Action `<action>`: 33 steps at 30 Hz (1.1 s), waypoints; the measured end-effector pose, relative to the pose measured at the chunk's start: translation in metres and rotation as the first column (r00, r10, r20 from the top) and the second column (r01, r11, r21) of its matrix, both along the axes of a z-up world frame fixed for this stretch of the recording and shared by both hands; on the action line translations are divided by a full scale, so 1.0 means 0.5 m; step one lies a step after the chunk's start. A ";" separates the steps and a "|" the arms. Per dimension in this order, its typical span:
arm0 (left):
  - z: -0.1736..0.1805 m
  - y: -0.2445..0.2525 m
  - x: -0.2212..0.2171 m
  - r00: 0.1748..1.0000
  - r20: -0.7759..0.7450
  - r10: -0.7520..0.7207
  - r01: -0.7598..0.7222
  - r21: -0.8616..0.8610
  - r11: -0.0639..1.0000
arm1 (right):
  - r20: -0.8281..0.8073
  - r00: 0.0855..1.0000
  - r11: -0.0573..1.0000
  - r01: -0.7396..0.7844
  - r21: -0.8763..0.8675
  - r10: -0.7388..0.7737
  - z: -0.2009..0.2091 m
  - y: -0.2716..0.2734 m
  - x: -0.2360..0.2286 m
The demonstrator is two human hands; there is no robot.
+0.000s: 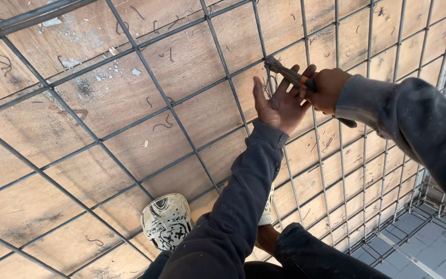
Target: The person separates metal tie wires by hand, wraps them around rebar grid intersections, and twists the wires tight using pincers.
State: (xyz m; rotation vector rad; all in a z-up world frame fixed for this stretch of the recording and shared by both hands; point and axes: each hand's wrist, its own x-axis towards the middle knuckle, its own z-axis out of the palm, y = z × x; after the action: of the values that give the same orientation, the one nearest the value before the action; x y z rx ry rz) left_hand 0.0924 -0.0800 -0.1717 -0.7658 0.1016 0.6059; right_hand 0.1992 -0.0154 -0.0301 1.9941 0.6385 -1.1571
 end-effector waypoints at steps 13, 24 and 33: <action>0.021 0.082 0.158 0.989 -0.150 -0.008 0.001 -0.047 0.999 | -0.070 0.989 0.989 -0.133 -0.063 0.129 0.078 0.047 0.010; 0.196 0.159 0.058 0.949 -0.179 -0.258 0.195 -0.311 0.930 | 0.037 0.954 0.909 -0.271 -0.316 0.297 0.081 0.026 0.089; 0.069 0.055 0.243 0.999 -0.049 0.020 -0.029 -0.187 0.982 | 0.092 0.673 0.672 -0.702 -0.236 0.734 0.181 0.051 -0.028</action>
State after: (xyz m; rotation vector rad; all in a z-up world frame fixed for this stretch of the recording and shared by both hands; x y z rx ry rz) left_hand 0.2137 -0.0524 -0.1373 -0.9372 0.1949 0.6437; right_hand 0.1852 0.0104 0.0606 1.4237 1.0609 -0.5051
